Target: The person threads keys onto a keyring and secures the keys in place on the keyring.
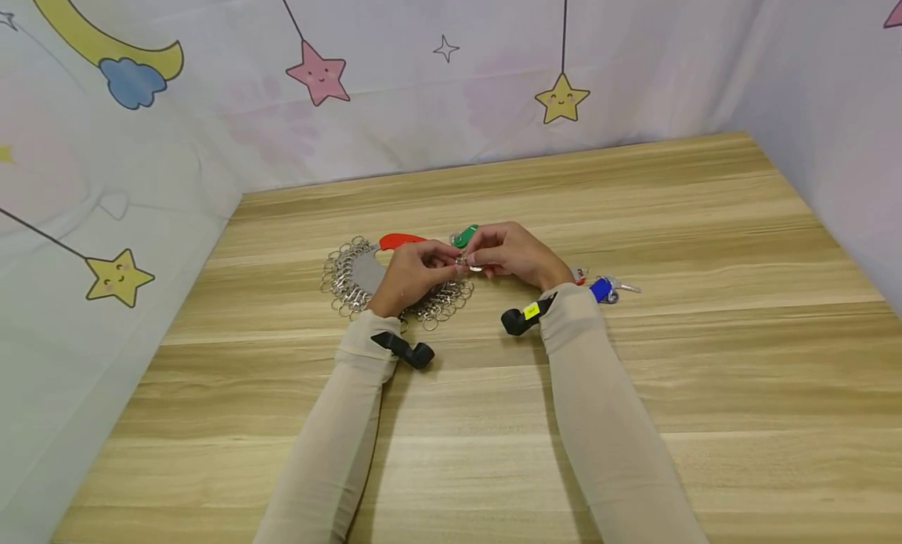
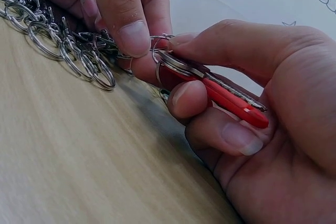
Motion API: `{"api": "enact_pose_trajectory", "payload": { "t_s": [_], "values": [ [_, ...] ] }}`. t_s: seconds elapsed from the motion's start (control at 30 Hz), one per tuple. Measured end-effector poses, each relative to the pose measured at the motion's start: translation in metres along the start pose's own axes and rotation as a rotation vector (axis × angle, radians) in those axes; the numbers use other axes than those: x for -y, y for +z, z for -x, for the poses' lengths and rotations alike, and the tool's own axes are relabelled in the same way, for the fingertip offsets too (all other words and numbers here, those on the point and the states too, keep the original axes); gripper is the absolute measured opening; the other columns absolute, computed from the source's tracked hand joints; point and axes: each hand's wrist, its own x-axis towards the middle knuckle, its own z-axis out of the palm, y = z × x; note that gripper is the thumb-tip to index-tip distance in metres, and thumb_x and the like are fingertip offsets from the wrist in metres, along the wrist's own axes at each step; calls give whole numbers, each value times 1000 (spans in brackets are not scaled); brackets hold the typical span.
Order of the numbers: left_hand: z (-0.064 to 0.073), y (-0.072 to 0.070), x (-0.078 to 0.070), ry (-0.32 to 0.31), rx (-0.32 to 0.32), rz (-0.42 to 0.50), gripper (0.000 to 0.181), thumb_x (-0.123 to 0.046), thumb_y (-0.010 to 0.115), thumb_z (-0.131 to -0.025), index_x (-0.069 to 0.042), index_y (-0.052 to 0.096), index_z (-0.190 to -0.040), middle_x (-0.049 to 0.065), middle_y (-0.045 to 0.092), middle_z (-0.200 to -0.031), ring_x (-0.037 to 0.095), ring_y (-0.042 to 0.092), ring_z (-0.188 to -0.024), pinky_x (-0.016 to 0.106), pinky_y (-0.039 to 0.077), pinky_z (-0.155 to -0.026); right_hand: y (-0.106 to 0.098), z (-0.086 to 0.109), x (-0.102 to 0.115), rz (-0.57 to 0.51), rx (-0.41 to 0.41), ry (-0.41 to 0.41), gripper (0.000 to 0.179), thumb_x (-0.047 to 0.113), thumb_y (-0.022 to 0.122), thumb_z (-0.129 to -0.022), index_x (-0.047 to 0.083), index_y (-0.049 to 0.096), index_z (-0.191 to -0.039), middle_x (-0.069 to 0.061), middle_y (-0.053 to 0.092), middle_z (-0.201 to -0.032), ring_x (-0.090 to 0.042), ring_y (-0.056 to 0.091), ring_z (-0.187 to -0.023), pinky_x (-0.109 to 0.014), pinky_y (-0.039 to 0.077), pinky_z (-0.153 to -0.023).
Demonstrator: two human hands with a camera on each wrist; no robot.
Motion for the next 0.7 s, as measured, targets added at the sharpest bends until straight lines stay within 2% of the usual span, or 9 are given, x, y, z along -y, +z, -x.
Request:
{"api": "enact_pose_trajectory", "payload": {
  "t_s": [0.57,0.7],
  "values": [
    [-1,0,0,-1,2,9,23,-18,82,-87,-9,77,-108,-1,72,-87,17,66,-75,33,54,-68,0,0,3,23,30,2,12,5,71,-94,-6,69,-99,-19,65,-90,-19,54,-61,-26,42,-51],
    [0,0,-1,4,12,-1,22,-17,83,-86,-10,77,-106,-1,71,-86,18,64,-72,32,53,-66,1,0,2,7,18,17,7,3,69,-95,-4,69,-98,-18,66,-89,-19,54,-61,-26,43,-52]
  ]
}}
